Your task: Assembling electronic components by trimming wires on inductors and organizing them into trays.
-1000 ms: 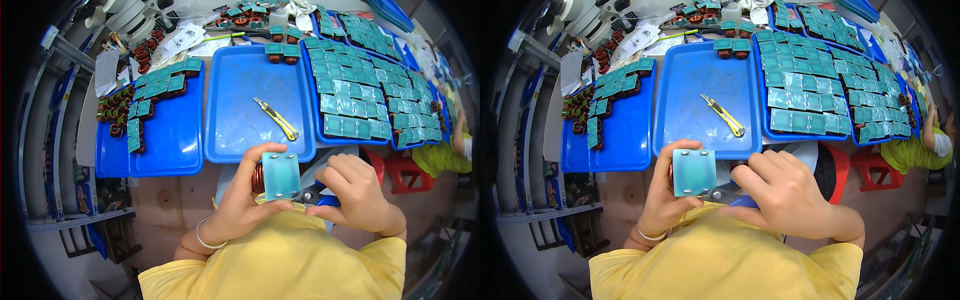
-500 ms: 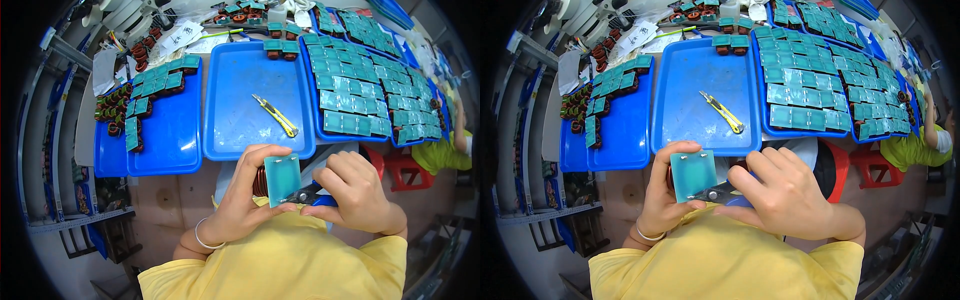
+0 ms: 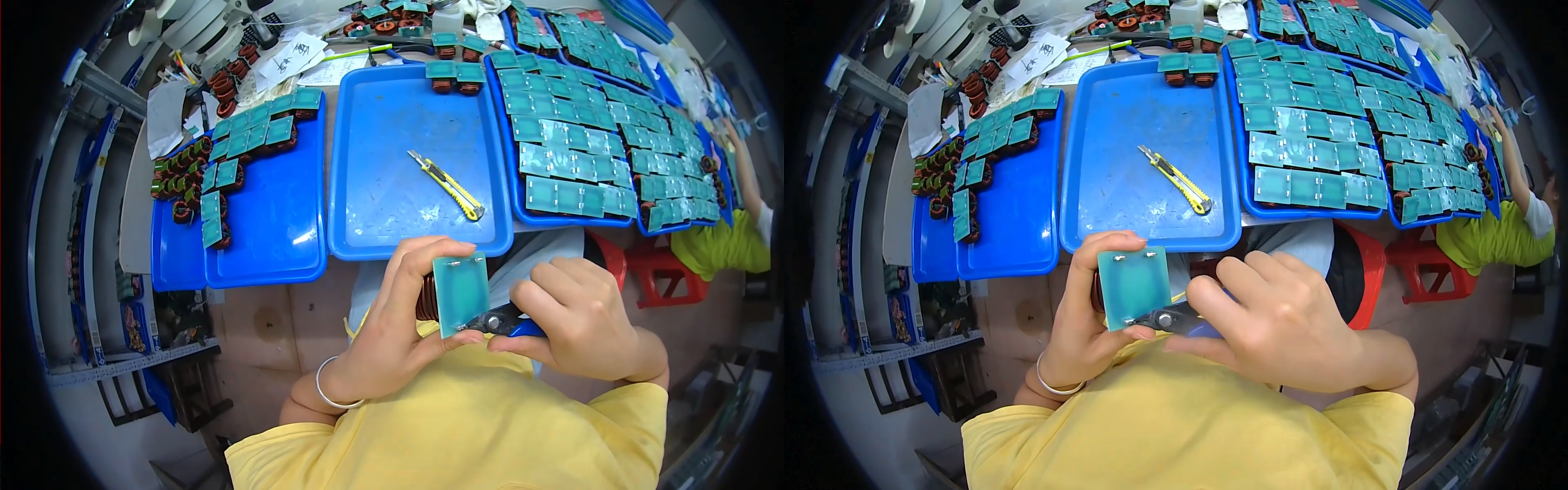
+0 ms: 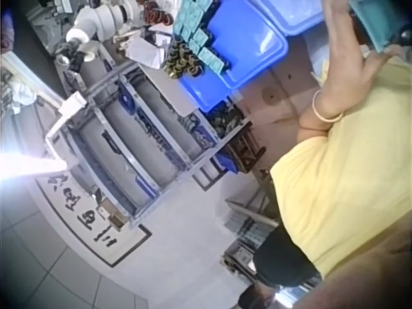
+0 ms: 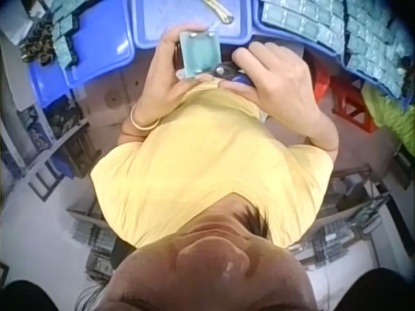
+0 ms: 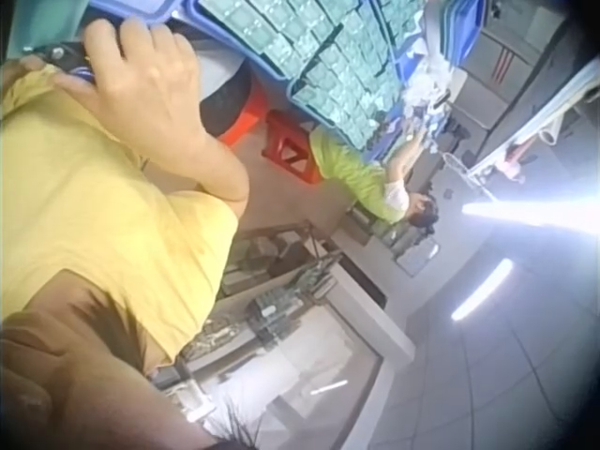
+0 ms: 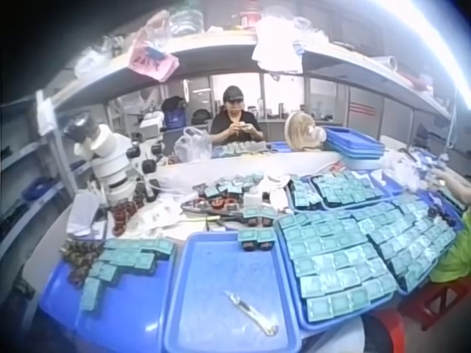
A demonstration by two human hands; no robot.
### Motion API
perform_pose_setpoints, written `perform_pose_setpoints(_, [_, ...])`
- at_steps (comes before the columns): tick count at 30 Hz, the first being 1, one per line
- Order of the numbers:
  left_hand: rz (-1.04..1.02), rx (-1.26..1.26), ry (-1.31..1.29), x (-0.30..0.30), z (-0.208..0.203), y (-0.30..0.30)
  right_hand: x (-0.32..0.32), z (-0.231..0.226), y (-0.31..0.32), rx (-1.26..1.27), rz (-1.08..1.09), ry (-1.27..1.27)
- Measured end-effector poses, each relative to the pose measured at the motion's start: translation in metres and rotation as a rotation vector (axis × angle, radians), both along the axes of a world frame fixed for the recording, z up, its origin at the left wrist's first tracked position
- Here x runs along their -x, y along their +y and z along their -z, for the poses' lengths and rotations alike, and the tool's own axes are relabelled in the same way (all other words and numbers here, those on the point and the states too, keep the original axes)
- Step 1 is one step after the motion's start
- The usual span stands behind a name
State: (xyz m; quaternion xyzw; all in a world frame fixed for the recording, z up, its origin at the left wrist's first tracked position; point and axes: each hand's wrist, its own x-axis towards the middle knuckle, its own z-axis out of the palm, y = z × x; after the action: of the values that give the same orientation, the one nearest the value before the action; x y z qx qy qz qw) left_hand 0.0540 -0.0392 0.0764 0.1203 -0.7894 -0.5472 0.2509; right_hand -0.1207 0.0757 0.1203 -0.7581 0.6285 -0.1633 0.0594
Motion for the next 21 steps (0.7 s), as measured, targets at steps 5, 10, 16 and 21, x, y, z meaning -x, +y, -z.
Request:
perform_pose_setpoints(5, [0.075,-0.376,0.049,-0.002,0.003,0.006,0.014,0.004,-0.009,0.143,0.064,-0.083])
perform_pose_setpoints(10, [0.102,-0.232,0.122,-0.003,0.009,0.001,0.015,0.001,-0.008,0.186,0.123,-0.022])
perform_pose_setpoints(16, [0.092,-0.176,0.162,0.001,0.007,0.001,0.014,-0.001,-0.007,0.172,0.124,0.022])
perform_pose_setpoints(21, [0.082,-0.129,0.192,0.003,0.008,0.002,0.015,0.001,-0.005,0.186,0.125,0.031])
